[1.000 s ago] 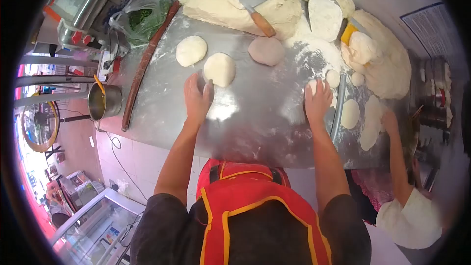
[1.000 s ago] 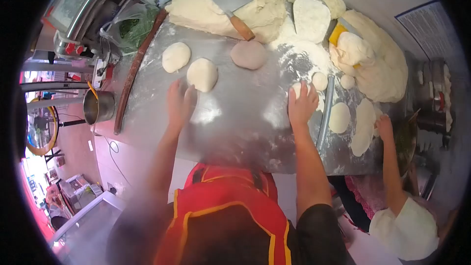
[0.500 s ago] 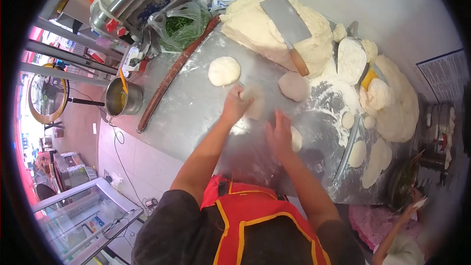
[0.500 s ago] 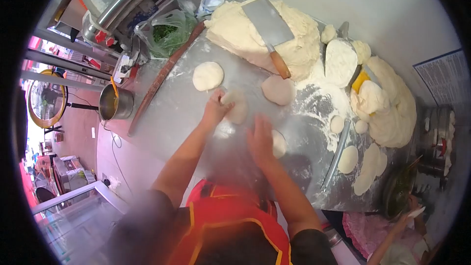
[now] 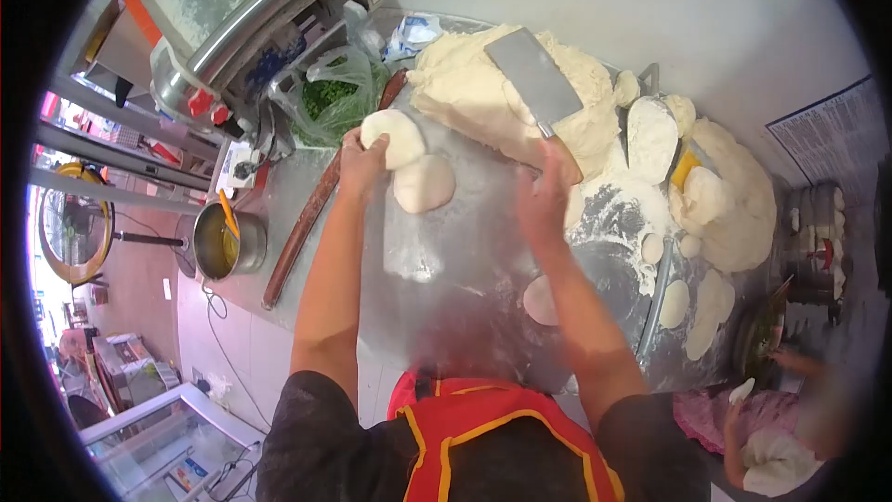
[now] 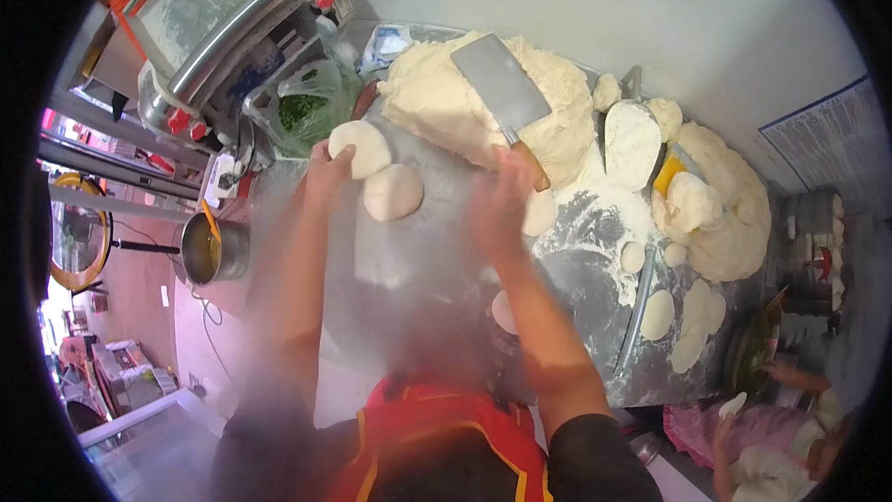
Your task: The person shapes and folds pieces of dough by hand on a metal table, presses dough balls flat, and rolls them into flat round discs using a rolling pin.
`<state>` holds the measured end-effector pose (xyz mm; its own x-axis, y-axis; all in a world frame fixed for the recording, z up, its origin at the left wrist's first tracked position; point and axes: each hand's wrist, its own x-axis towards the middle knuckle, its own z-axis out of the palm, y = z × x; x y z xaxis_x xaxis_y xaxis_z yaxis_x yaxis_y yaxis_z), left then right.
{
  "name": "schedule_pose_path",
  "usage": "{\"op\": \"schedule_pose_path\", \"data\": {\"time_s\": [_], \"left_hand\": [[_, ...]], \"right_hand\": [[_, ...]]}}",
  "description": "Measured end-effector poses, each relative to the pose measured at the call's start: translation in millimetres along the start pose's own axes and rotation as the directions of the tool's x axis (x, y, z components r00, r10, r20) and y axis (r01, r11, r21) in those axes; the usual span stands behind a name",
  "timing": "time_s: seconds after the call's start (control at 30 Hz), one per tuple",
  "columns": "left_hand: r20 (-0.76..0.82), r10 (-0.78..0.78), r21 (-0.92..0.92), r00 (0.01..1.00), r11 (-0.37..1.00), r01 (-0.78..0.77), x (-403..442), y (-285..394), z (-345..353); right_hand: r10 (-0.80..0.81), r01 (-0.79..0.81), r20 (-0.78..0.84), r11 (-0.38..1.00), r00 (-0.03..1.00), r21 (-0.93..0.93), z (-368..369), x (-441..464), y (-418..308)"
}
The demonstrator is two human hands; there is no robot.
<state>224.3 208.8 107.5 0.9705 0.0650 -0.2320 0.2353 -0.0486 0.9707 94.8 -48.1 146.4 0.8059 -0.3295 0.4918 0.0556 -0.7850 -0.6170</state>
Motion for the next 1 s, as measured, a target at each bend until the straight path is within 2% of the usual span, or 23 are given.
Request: {"op": "schedule_pose_path", "data": {"time_s": [0.07, 0.1, 0.17, 0.2, 0.3, 0.4, 0.5, 0.6, 0.63, 0.7, 0.8, 0.9, 0.93, 1.0], "left_hand": [[-0.103, 0.113, 0.374, 0.988, 0.925, -0.067, 21.4, -14.5, -7.7], [-0.072, 0.204, 0.429, 0.976, 0.89, -0.155, 26.6, -27.0, -10.4], [0.002, 0.376, 0.529, 0.927, 0.786, -0.32, 16.8, -51.2, -18.2], [-0.023, 0.271, 0.582, 0.962, 0.787, -0.208, -10.8, -22.3, -8.9], [-0.017, 0.404, 0.544, 0.915, 0.771, -0.33, -43.1, -19.3, -7.1], [-0.009, 0.448, 0.565, 0.894, 0.74, -0.365, -51.1, -56.9, -20.7], [0.036, 0.503, 0.683, 0.864, 0.619, -0.388, -74.0, -56.3, -25.3], [0.114, 0.544, 0.673, 0.831, 0.573, -0.467, -86.6, -53.2, -23.1], [0.124, 0.542, 0.659, 0.831, 0.581, -0.477, -89.3, -52.6, -20.7], [0.136, 0.543, 0.625, 0.829, 0.602, -0.497, -91.4, -49.8, -11.3], [0.138, 0.469, 0.484, 0.872, 0.737, -0.472, -95.2, -41.6, 4.5], [0.165, 0.467, 0.45, 0.869, 0.748, -0.488, -97.2, -37.5, 16.3], [0.181, 0.478, 0.442, 0.86, 0.742, -0.505, -97.9, -35.5, 19.3], [0.216, 0.502, 0.419, 0.838, 0.728, -0.543, -97.3, -30.7, 27.6]], "right_hand": [[-0.042, 0.044, 0.012, 0.948, 0.999, -0.316, -11.7, 11.5, 19.3], [-0.058, 0.062, 0.023, 0.884, 0.998, -0.464, -16.5, 16.5, 27.3], [0.188, -0.075, 0.224, 0.898, 0.956, -0.434, -17.1, 30.3, 44.1], [0.3, -0.146, 0.322, 0.893, 0.898, -0.426, -17.0, 38.2, 49.3], [0.359, -0.147, 0.466, 0.89, 0.809, -0.431, -36.3, 69.6, 30.7], [0.297, -0.179, 0.484, 0.945, 0.823, -0.275, -74.3, 92.6, 20.5], [0.326, -0.229, 0.5, 0.942, 0.802, -0.247, -90.6, 101.0, 13.1], [0.324, -0.357, 0.49, 0.934, 0.809, -0.028, -83.9, 108.1, 31.5], [0.398, -0.512, 0.509, 0.853, 0.764, 0.102, -82.1, 107.0, 33.1], [0.503, -0.744, 0.574, 0.581, 0.647, 0.33, -80.7, 106.8, 31.8], [0.54, -0.726, 0.485, 0.508, 0.687, 0.462, -78.2, 91.5, 25.7], [0.479, -0.715, 0.533, 0.52, 0.697, 0.467, -83.8, 75.0, 18.7], [0.52, -0.74, 0.529, 0.418, 0.67, 0.527, -87.8, 74.7, 17.1], [0.531, -0.719, 0.517, 0.298, 0.672, 0.628, -85.2, 75.2, 26.0]]}}
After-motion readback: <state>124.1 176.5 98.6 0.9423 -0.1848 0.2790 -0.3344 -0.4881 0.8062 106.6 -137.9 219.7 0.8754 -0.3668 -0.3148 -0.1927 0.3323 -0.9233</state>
